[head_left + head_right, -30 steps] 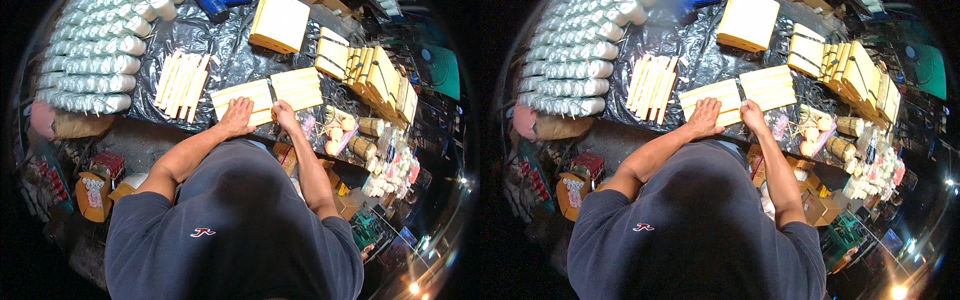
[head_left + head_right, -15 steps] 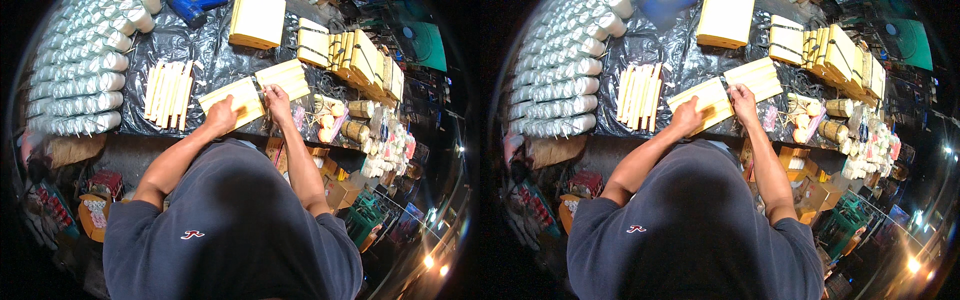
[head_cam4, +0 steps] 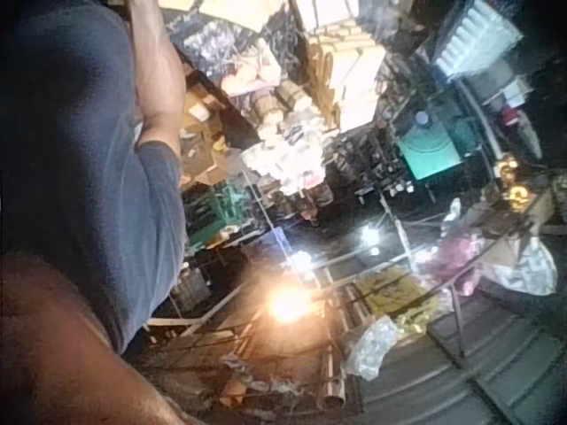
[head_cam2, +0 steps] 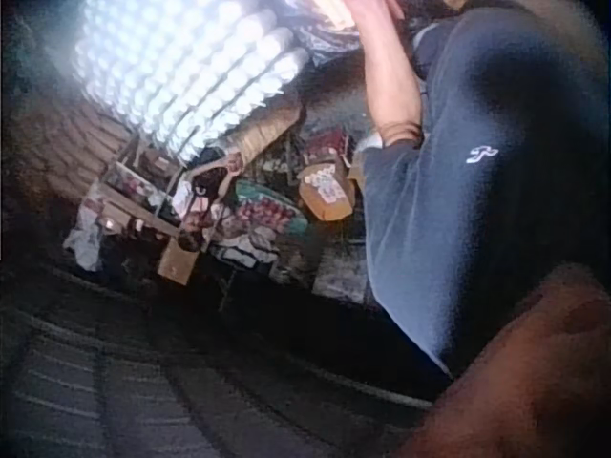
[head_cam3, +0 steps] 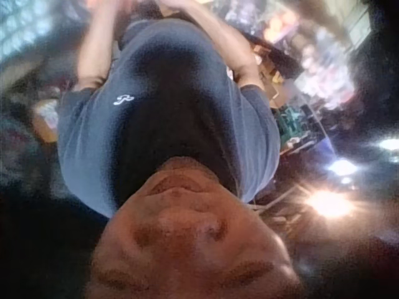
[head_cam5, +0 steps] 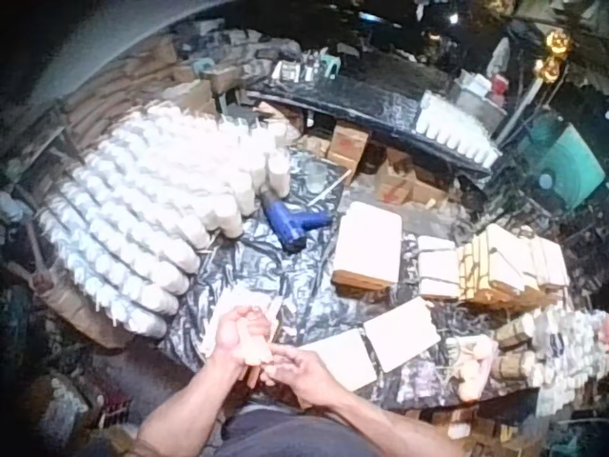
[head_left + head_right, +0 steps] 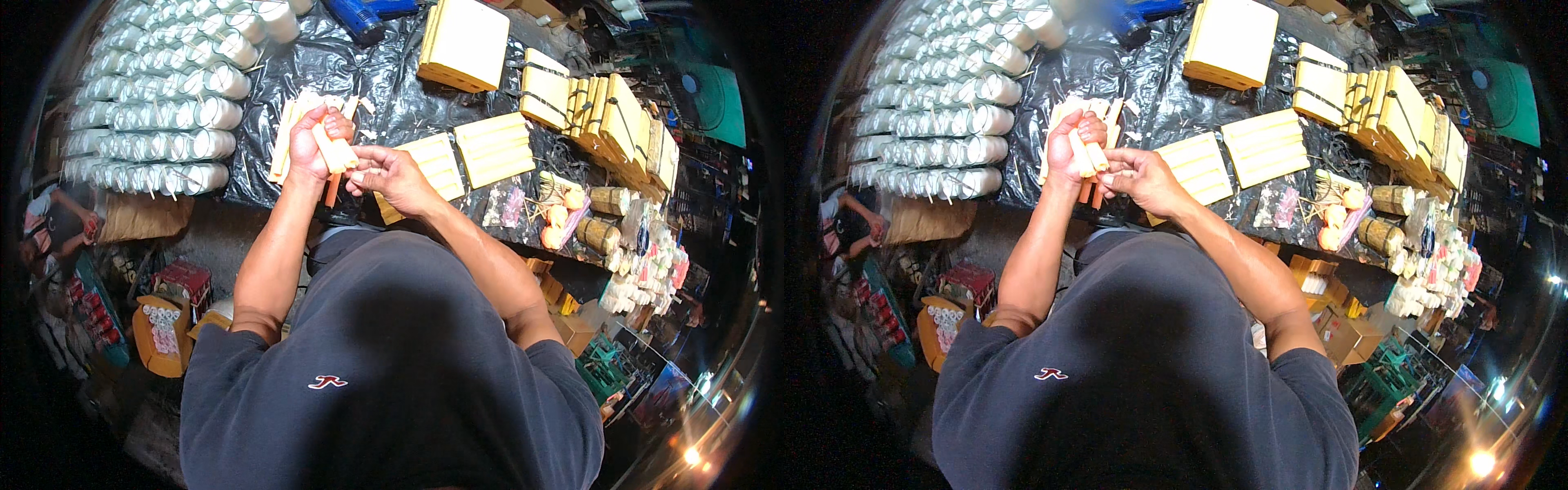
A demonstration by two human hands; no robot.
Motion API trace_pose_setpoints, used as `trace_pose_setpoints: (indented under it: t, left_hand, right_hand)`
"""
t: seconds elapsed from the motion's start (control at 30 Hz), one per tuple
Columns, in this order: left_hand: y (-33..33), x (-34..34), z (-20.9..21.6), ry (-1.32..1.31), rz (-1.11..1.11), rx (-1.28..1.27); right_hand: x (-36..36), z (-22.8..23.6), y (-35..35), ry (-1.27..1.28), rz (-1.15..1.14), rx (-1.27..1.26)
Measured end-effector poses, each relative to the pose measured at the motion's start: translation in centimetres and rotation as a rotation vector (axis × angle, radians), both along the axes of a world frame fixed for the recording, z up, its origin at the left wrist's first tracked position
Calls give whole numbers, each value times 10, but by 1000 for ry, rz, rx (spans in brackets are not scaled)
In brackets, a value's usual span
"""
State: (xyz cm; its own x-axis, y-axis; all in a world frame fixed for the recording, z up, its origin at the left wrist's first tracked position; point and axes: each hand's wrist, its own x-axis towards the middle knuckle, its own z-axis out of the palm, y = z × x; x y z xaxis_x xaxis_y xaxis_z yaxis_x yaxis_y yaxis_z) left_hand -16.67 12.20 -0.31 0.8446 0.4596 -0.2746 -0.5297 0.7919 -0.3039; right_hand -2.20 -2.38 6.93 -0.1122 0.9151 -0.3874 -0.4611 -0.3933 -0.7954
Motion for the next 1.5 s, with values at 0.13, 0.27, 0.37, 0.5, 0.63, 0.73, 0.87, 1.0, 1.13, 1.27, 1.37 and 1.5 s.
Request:
trace_pose_setpoints:
  t: [0.13, 0.27, 0.37, 0.5, 0.63, 0.73, 0.87, 1.0, 1.13, 1.27, 1.37, 1.5]
  left_hand:
    - [3, -8, -4, 37, 58, 39]
    - [8, -19, -8, 49, 4, -6]
    - [9, -38, -15, 144, -45, 46]
    - [13, -62, -15, 317, -67, 48]
    - [27, -70, -6, 994, -35, 380]
    - [43, -81, -27, 2015, -358, 1473]
    - [18, -60, -13, 2146, -727, 1773]
    - [-4, -54, -38, 2261, -621, 1941]
    - [-12, -50, -23, 2301, -673, 1960]
    - [-16, -52, -19, 2290, -625, 2019]
    - [-24, -52, -9, 2332, -509, 2131]
    - [-48, -29, -5, 2066, 142, 2378]
  right_hand:
    - [-21, -7, 17, -173, -113, 87]
    - [-34, -6, 20, -591, -91, 275]
    - [-40, -6, 22, -493, -43, 218]
    - [-54, -28, 18, -271, -58, 88]
    - [-58, -75, 11, -194, -233, -101]
    - [-39, -103, -5, -816, 52, 44]
    - [9, -123, -25, -1310, 88, 185]
    - [100, -135, -35, -1575, -354, -18]
    - [143, -121, -44, -1817, -211, -247]
    - [157, -150, -52, -1965, -147, -132]
    - [154, -161, -53, -1994, -141, -121]
    - [165, -166, -59, -1776, -365, -37]
